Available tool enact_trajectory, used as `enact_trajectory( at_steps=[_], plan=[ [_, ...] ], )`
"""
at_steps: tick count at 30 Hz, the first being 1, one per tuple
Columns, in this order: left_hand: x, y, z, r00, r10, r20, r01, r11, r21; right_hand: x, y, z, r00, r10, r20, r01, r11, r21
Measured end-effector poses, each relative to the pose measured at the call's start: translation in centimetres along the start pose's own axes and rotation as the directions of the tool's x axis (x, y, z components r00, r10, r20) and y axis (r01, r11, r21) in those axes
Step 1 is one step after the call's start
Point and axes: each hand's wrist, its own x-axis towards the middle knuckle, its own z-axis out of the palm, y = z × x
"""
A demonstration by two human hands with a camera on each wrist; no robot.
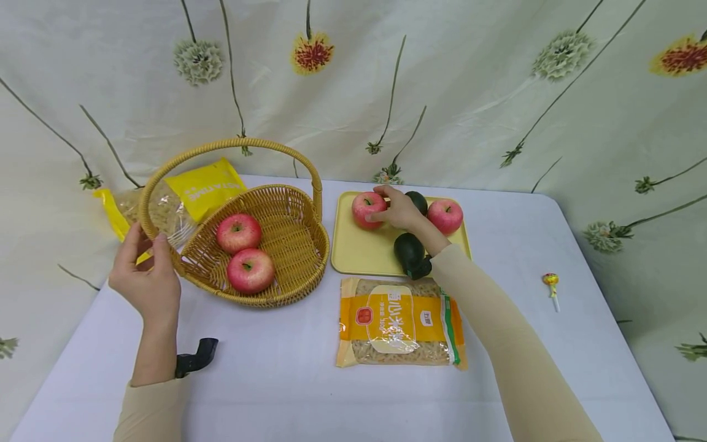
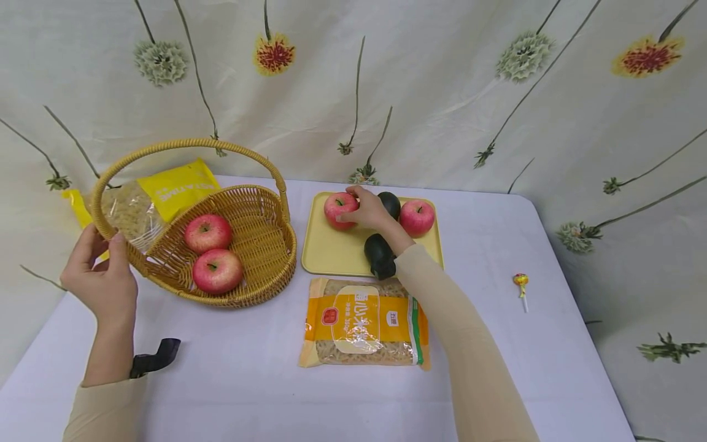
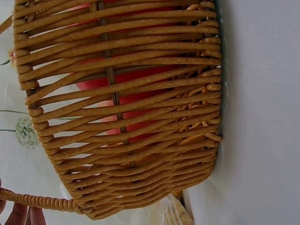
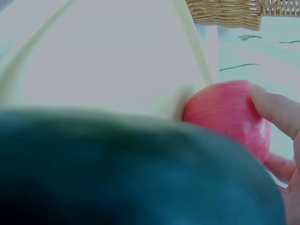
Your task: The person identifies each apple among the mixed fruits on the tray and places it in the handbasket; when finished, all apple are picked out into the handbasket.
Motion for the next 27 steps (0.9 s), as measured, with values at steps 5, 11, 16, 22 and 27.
enact_trajectory(
  at_steps=[5, 11, 16, 22, 27],
  plan=[
    [0.0, -0.1, -0.1, 1.0, 0.001, -0.004, -0.001, 1.0, 0.001, -0.1, 0.0, 0.3, 1.0, 0.008, -0.013, -0.009, 0.999, -0.045],
    [0.1, -0.1, -0.1, 1.0, 0.001, -0.008, -0.001, 1.0, 0.006, -0.4, -0.3, 0.4, 1.0, 0.011, -0.029, -0.012, 0.999, -0.046],
    [0.0, -0.1, -0.1, 1.0, 0.006, -0.006, -0.006, 1.0, 0.002, -0.4, -0.3, 0.5, 0.999, 0.009, -0.044, -0.011, 0.999, -0.047],
    [0.0, 0.2, 0.0, 1.0, -0.002, -0.005, 0.002, 1.0, 0.004, -0.6, -0.4, 0.3, 0.998, 0.025, -0.059, -0.028, 0.999, -0.043],
    [-0.2, 0.6, 0.1, 0.999, -0.031, -0.019, 0.031, 0.999, 0.013, -1.4, -0.7, -0.3, 0.997, -0.007, -0.076, 0.005, 1.0, -0.031]
  ],
)
